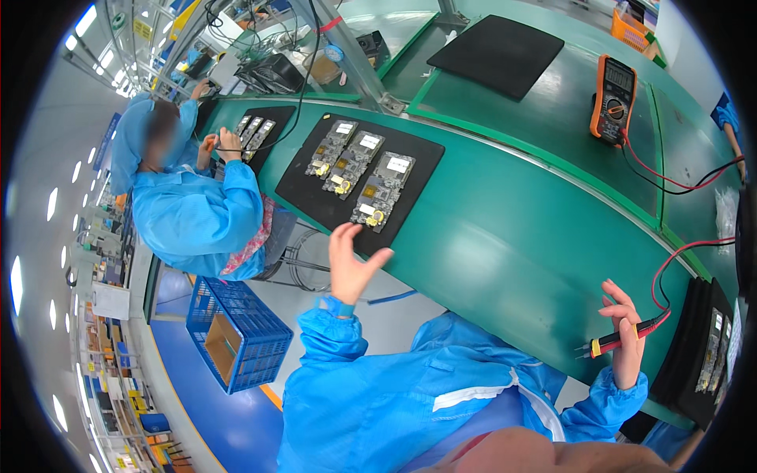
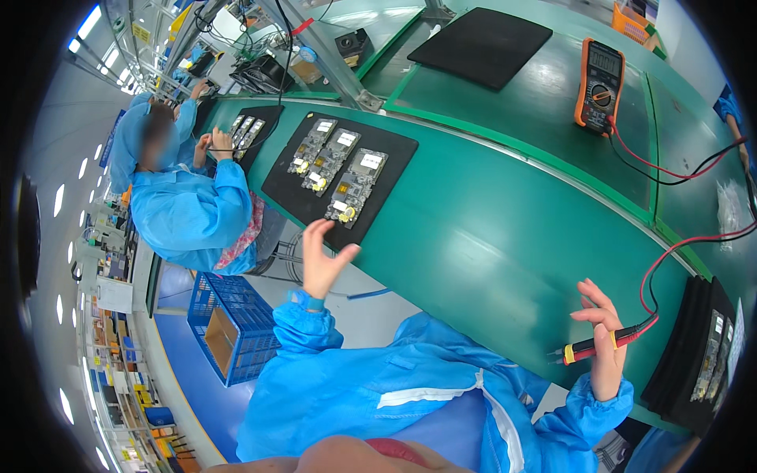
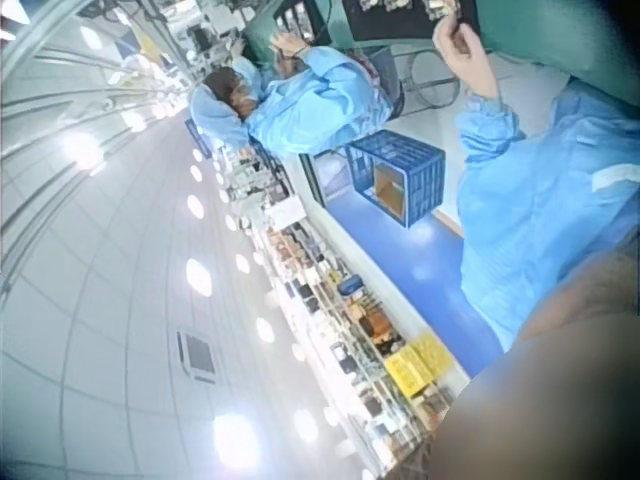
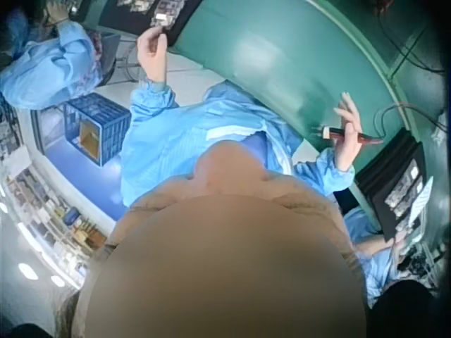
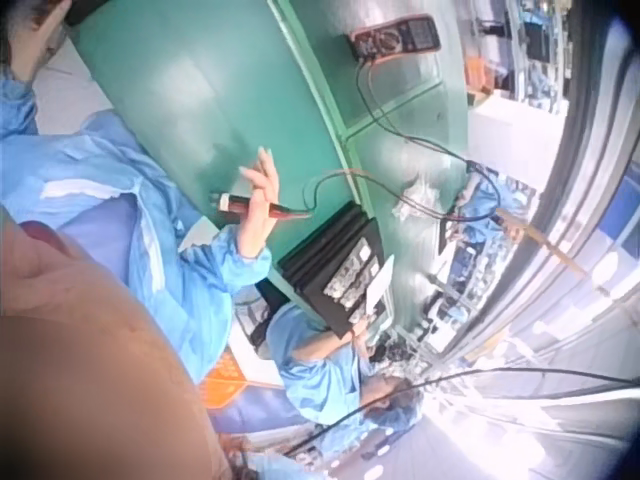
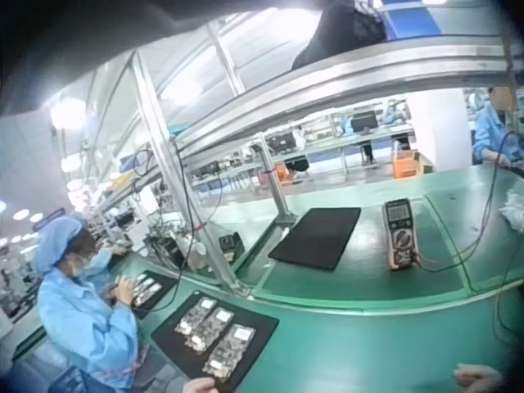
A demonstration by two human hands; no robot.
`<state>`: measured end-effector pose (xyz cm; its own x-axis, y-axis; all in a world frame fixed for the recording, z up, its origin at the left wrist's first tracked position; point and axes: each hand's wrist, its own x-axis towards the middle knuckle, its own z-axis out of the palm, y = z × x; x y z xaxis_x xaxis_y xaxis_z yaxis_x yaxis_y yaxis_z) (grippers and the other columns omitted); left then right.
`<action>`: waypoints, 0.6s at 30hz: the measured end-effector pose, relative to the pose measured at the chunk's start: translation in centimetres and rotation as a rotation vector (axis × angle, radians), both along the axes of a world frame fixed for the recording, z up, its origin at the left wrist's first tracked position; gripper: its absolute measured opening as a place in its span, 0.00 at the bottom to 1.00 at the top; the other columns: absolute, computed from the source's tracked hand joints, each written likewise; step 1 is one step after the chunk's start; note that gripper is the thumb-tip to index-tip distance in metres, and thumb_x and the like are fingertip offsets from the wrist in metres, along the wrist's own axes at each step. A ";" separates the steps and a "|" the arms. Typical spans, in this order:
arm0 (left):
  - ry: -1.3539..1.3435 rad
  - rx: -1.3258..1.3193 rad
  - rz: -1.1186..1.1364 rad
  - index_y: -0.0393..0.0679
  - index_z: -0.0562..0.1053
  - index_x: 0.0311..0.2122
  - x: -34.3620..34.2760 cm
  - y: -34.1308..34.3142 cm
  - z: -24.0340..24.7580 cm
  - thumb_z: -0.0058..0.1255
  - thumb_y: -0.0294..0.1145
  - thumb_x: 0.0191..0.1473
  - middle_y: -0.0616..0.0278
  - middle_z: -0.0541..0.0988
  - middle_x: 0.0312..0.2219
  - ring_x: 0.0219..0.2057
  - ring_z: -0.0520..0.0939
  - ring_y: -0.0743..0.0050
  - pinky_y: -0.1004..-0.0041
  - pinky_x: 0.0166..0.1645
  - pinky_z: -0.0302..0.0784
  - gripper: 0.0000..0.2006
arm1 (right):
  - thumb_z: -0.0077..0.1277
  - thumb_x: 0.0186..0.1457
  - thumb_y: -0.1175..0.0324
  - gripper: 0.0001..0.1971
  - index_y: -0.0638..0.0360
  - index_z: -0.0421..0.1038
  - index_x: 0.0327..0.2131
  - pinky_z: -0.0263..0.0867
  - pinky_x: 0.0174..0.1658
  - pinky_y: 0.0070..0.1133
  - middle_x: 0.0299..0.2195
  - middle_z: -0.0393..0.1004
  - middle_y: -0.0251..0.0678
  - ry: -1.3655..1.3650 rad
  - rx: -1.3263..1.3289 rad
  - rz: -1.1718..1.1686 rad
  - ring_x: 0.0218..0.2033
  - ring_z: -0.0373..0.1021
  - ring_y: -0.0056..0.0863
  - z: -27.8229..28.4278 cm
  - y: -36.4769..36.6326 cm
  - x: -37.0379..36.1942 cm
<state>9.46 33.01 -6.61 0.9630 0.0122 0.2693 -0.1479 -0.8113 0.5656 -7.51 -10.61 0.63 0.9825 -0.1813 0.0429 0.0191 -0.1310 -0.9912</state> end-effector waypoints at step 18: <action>-0.363 0.706 -0.255 0.33 0.72 0.34 -0.3 -3.8 -0.2 0.56 0.32 0.49 0.49 0.79 0.33 0.33 0.81 0.56 0.66 0.37 0.80 0.12 | 0.37 0.63 0.57 0.20 0.65 0.73 0.36 0.53 0.61 0.35 0.50 0.71 0.48 0.078 0.065 0.086 0.56 0.64 0.42 -2.0 -0.5 -0.7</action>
<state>9.14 29.17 -6.79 0.7653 -0.4825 0.4261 -0.4502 -0.8743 -0.1814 -8.26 -11.16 -1.34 0.9944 -0.0957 -0.0437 -0.0503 -0.0674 -0.9965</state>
